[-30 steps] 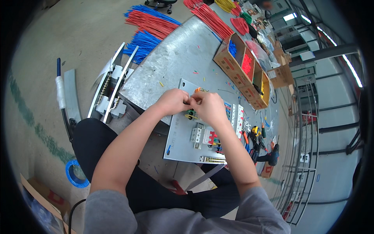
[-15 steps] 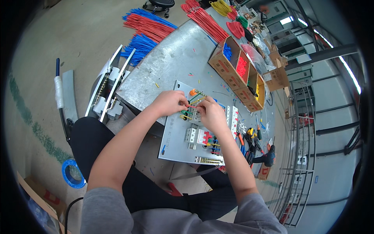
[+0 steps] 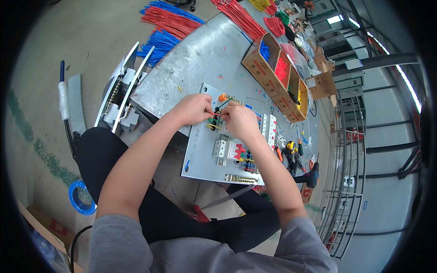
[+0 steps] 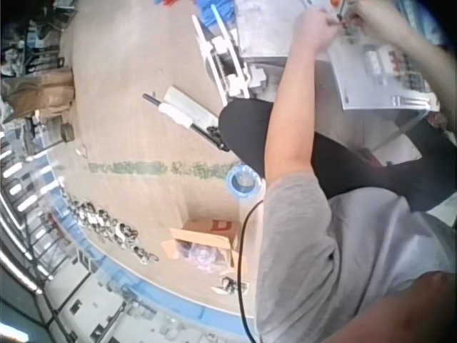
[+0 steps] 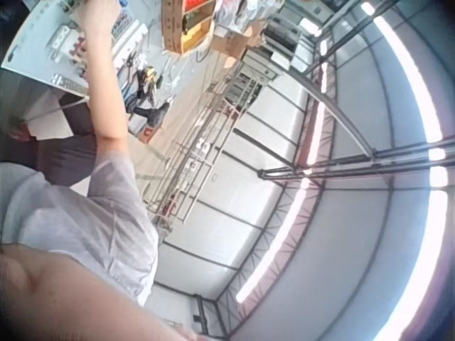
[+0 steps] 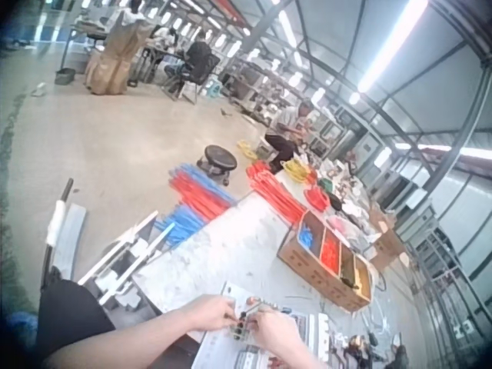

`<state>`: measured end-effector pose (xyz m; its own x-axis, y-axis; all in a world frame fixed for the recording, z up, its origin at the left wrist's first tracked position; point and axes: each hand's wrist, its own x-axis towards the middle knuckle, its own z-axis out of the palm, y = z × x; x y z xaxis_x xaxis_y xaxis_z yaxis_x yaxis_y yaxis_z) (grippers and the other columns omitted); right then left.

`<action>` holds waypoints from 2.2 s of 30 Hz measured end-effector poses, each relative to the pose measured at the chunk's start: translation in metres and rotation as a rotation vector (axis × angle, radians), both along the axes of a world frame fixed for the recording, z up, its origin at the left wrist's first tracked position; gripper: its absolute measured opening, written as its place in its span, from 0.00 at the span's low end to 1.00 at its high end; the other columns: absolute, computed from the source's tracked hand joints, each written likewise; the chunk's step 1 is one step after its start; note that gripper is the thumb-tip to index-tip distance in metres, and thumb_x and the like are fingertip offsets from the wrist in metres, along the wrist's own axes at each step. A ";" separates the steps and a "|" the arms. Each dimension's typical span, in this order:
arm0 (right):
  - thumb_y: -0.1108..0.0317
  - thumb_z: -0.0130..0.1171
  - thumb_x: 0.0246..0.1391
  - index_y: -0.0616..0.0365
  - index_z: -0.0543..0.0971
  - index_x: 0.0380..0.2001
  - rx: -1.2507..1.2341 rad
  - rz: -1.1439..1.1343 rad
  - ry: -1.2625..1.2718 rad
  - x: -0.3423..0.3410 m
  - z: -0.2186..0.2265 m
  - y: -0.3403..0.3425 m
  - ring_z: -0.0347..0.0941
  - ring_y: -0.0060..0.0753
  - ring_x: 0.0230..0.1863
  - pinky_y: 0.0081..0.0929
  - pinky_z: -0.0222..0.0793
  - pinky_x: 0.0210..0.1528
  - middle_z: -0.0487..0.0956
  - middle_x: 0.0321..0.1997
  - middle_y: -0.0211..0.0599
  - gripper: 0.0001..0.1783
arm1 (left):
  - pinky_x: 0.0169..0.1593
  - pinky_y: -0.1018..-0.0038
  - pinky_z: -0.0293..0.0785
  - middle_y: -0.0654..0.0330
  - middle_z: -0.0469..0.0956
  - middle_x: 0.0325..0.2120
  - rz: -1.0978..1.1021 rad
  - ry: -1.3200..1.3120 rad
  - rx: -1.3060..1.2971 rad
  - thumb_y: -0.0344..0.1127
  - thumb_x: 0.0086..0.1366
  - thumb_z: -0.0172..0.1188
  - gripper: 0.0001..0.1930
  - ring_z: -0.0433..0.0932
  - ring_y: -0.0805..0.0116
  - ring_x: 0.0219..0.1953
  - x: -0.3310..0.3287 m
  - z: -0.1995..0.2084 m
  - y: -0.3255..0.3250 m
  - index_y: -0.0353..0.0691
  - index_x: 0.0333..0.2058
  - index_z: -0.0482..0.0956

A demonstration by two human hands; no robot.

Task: The person strips wire ends with pliers, inserts them into terminal blocks on a DIN rail, and tightens screws using a power drill. The person also uses a heat gun to shrink heat-shrink tubing on wire connections.

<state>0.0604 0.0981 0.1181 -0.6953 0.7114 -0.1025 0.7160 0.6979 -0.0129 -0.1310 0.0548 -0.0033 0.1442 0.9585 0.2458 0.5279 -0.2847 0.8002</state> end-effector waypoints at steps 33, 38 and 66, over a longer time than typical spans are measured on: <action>0.65 0.69 0.60 0.47 0.94 0.37 0.056 0.060 -0.099 -0.006 -0.021 0.006 0.86 0.45 0.41 0.45 0.81 0.42 0.87 0.40 0.31 0.07 | 0.50 0.61 0.78 0.56 0.79 0.39 -0.013 -0.083 -0.072 0.31 0.61 0.73 0.09 0.80 0.55 0.46 -0.003 0.004 0.000 0.36 0.29 0.82; 0.63 0.69 0.60 0.44 0.94 0.38 0.030 0.055 -0.067 -0.004 -0.017 0.005 0.86 0.45 0.42 0.44 0.82 0.43 0.88 0.41 0.31 0.07 | 0.49 0.61 0.78 0.56 0.79 0.39 0.001 -0.065 0.003 0.31 0.60 0.73 0.10 0.80 0.53 0.46 0.000 -0.004 0.001 0.37 0.27 0.80; 0.73 0.65 0.66 0.56 0.89 0.45 -0.252 -0.118 0.787 0.076 -0.034 -0.028 0.71 0.41 0.60 0.38 0.65 0.68 0.79 0.51 0.36 0.07 | 0.67 0.55 0.69 0.57 0.88 0.44 0.206 0.007 -0.428 0.44 0.68 0.64 0.12 0.77 0.55 0.60 0.041 0.021 0.009 0.48 0.37 0.94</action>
